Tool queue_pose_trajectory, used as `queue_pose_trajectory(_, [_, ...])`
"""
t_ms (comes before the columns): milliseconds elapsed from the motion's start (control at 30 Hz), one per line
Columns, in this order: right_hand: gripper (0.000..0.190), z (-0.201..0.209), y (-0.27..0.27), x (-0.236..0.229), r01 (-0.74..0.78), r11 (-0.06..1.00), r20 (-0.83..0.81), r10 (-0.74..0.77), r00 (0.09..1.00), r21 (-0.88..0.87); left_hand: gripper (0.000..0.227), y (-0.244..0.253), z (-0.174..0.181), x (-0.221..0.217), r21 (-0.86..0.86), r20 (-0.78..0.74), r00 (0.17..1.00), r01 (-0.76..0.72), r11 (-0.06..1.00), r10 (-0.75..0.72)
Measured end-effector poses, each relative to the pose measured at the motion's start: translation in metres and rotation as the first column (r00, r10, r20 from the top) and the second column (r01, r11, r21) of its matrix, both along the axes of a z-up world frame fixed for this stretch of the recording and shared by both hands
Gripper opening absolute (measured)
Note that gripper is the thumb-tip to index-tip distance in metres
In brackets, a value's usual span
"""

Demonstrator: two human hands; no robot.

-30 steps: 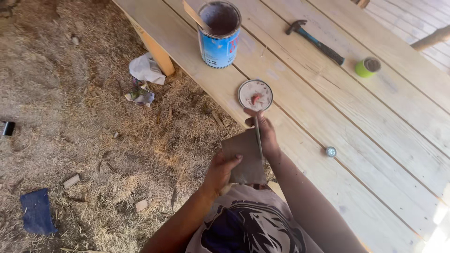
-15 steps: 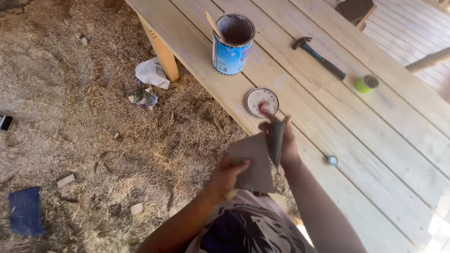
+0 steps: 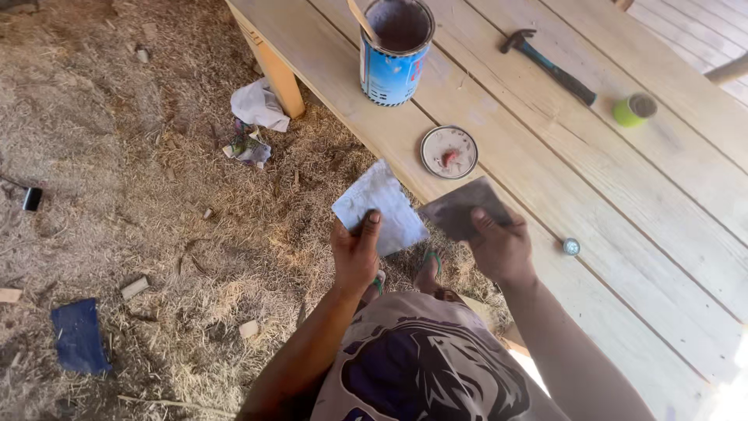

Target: The person uses a scraper to apply wood filler from a small container onto various spots and cracks on a wooden table, then uses a piece of sandpaper to smooth down the filled areas.

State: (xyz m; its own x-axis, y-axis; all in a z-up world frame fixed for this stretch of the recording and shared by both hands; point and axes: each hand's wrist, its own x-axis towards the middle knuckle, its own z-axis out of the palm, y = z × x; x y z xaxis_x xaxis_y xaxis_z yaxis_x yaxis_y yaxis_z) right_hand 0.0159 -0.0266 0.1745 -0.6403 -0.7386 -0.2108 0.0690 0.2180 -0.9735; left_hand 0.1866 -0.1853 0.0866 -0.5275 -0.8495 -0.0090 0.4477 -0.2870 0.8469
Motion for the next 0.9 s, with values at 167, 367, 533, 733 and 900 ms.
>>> queue_pose_trajectory(167, [0.025,0.015,-0.006,0.041,-0.523,0.843,-0.349,0.531,0.772,0.126,0.021,-0.013,0.042,-0.009,-0.091,-0.058,0.995,-0.081,0.993,0.076])
queue_pose_trajectory(367, [0.037,0.057,-0.017,0.043,-0.258,0.942,-0.827,0.315,0.466,0.213,0.024,-0.022,0.044,0.002,-0.244,0.139,0.985,-0.066,0.967,0.103])
queue_pose_trajectory(533, [0.045,0.069,-0.064,0.061,-0.229,0.971,-0.924,0.151,0.351,0.071,0.026,0.007,0.054,0.007,-0.424,0.115,0.979,0.200,0.883,-0.166])
queue_pose_trajectory(733, [0.035,-0.011,-0.052,-0.039,-0.241,0.970,0.161,0.241,0.957,-0.022,0.025,0.016,-0.019,0.067,-0.328,0.729,0.660,0.569,0.754,-0.180])
queue_pose_trajectory(900, [0.064,-0.179,0.010,-0.049,-0.477,0.646,-0.195,0.692,0.695,0.596,0.034,-0.035,-0.077,0.127,0.157,0.893,0.447,-0.199,0.967,-0.053])
